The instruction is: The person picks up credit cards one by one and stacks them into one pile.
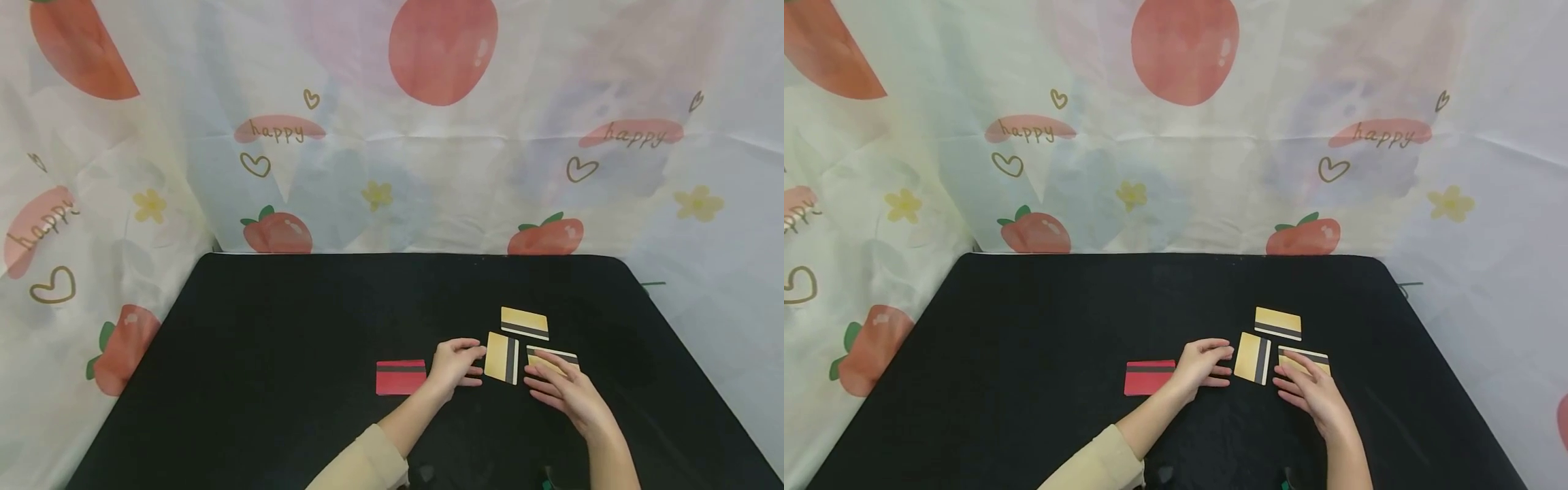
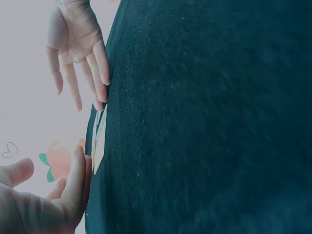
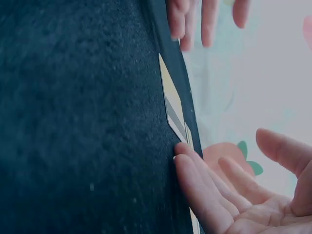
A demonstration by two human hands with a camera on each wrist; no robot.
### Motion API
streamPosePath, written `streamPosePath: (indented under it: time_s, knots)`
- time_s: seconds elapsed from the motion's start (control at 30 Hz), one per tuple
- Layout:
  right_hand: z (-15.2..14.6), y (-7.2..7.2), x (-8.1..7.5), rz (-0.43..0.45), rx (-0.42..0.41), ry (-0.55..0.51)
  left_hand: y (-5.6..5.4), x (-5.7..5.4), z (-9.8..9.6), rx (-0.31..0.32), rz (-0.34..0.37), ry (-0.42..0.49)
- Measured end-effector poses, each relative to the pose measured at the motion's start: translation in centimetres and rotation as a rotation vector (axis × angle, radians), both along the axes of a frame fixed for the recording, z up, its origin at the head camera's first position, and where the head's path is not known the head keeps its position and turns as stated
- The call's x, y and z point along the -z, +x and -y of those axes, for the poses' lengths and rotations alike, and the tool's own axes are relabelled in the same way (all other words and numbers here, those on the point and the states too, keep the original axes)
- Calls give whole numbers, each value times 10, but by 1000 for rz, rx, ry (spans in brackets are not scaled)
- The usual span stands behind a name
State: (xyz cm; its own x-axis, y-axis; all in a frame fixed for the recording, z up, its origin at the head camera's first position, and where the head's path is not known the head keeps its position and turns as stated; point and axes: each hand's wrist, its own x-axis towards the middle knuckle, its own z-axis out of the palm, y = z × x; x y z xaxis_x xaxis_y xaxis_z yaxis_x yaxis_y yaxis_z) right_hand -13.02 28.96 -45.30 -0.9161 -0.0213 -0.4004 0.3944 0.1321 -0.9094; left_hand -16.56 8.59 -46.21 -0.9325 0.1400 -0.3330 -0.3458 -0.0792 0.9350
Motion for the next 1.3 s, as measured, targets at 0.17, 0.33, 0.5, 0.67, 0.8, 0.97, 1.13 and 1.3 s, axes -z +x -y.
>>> streamPosePath:
  time_s: [0.17,0.33,0.5,0.67,0.8,0.97,1.13,1.3]
  knots:
    - [0,-4,2,-5,15,-90,-5,2,-9,-49,14,-26]
    - [0,-6,4,-25,17,-184,-10,5,-14,-53,38,-30]
    - [1,-6,4,0,20,-242,-14,5,-16,-51,84,-18]
    - [2,-6,5,24,21,-254,-16,6,-17,-46,135,-4]
    - [1,-6,6,35,34,-244,-16,8,-18,-34,150,-4]
    - [1,-6,10,52,40,-219,-15,8,-18,-44,159,0]
    - [1,-6,11,54,49,-223,-15,10,-17,-61,161,14]
    - [1,-7,11,59,54,-234,-15,12,-18,-64,147,-25]
